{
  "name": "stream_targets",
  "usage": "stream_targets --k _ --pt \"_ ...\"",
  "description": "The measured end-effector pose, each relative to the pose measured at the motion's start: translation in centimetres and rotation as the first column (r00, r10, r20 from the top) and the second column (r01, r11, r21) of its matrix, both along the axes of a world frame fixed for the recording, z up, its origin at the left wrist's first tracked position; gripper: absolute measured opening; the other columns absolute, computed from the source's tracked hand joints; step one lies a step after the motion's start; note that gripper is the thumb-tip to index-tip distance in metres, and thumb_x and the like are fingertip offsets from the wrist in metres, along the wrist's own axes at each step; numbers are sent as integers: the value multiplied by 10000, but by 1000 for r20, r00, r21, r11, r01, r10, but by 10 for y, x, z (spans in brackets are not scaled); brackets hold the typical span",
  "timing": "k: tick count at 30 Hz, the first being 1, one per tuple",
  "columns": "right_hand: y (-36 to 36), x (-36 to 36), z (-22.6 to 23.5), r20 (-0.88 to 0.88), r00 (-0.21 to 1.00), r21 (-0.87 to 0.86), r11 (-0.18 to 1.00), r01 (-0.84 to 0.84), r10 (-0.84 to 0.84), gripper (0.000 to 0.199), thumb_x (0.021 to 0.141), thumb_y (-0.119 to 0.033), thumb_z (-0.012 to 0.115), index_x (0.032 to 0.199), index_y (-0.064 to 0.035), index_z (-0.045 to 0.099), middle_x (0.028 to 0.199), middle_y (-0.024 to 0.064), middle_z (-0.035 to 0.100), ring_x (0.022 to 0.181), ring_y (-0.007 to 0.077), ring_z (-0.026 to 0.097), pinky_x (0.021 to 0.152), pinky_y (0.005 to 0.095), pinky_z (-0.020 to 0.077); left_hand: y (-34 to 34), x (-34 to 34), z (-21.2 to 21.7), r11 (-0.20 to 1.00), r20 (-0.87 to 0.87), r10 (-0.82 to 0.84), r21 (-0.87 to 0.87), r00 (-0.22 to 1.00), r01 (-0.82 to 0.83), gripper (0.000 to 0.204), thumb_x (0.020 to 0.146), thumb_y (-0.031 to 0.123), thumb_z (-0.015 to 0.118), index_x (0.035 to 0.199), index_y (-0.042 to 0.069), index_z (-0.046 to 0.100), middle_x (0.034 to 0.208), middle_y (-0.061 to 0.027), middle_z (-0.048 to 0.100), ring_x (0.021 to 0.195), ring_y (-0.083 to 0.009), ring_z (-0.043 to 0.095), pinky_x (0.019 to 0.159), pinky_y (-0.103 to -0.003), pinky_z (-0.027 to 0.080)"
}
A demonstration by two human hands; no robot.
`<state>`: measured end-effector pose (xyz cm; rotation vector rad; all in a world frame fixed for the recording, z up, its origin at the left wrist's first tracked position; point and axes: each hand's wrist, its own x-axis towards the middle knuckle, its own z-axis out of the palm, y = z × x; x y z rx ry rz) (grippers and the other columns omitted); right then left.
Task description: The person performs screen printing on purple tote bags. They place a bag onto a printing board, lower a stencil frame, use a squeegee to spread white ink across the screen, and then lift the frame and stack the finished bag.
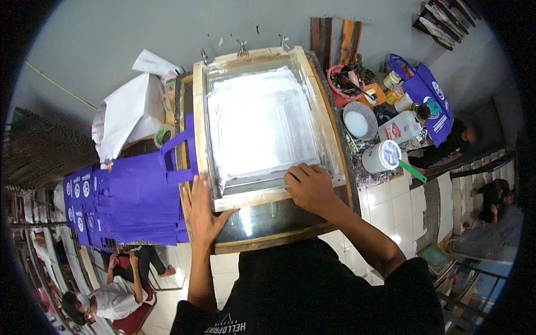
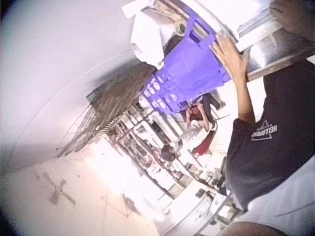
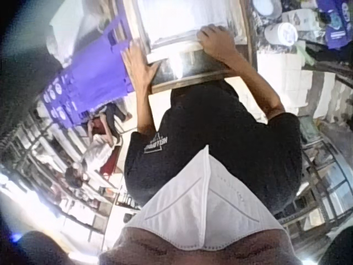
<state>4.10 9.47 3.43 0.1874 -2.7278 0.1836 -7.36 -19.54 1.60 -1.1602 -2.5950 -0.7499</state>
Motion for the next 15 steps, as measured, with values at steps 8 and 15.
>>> stream_targets --k 8,15 --pt "20 -23 115 -426 905 -37 998 -42 23 204 749 -176 711 920 -90 639 898 39 622 816 226 642 721 367 520 43 -2 41 455 270 -70 866 960 -210 1310 615 318 994 1601 47 176 1651 -207 249 1486 -357 346 1247 -552 155" --pt "44 -76 201 -521 852 -54 998 15 -41 177 806 -239 751 860 -91 669 837 64 651 790 273 653 680 411 518 50 -34 39 985 -129 162 84 978 -152 330 818 90 760 1146 77 734 1157 -62 690 1283 -264 543 1070 -457 261"
